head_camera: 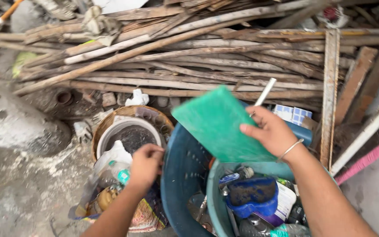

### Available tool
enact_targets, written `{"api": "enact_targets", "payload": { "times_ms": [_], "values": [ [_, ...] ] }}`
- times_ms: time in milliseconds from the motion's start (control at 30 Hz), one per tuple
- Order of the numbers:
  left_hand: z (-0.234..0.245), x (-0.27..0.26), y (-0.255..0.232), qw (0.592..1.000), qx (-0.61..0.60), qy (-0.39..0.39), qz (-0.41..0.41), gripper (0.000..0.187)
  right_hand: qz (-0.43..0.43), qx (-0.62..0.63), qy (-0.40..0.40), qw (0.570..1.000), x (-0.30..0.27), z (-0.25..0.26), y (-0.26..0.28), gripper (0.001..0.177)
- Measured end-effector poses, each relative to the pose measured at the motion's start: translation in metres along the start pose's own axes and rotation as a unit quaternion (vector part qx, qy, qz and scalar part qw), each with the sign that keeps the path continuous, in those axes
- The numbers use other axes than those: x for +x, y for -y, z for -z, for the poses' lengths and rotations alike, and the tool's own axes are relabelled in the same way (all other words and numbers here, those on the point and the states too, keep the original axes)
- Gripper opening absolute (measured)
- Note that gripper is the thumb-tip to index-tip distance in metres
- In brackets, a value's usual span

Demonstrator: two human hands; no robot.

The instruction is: Sorting through various plastic bottles, containers, and household items, moving them between bags and buckets.

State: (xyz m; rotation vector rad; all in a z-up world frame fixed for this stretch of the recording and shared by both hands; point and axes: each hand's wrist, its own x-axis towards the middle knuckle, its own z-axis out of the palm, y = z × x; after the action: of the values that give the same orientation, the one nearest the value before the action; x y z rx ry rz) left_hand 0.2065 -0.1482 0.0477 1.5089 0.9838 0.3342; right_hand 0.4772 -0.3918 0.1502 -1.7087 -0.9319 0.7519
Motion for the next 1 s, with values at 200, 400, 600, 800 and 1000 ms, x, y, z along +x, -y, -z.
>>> {"api": "enact_targets", "payload": {
  "times_ms": [200,400,600,800,1000],
  "values": [
    [0.111,-0.012,0.044,0.969,0.185,-0.142,0.084,0.02,0.034,0.21,-0.072,0.975,0.044,-0.085,0.082,0.034],
    [0.178,-0.021,0.128,0.896,0.417,-0.132,0.077,0.024,0.053,0.258,-0.003,0.965,0.078,-0.178,0.101,0.034],
    [0.2,-0.029,0.115,0.858,0.427,-0.019,0.286,0.035,-0.078,0.224,0.013,0.971,0.093,-0.319,0.0,0.026],
    [0.221,-0.008,0.206,0.868,0.425,0.086,0.242,0.039,-0.219,0.172,0.091,0.956,0.084,-0.37,-0.057,0.027],
    [0.219,-0.008,0.156,0.882,0.392,0.017,0.262,0.048,-0.164,0.093,0.186,0.964,0.093,-0.389,-0.142,0.035]
  ]
}}
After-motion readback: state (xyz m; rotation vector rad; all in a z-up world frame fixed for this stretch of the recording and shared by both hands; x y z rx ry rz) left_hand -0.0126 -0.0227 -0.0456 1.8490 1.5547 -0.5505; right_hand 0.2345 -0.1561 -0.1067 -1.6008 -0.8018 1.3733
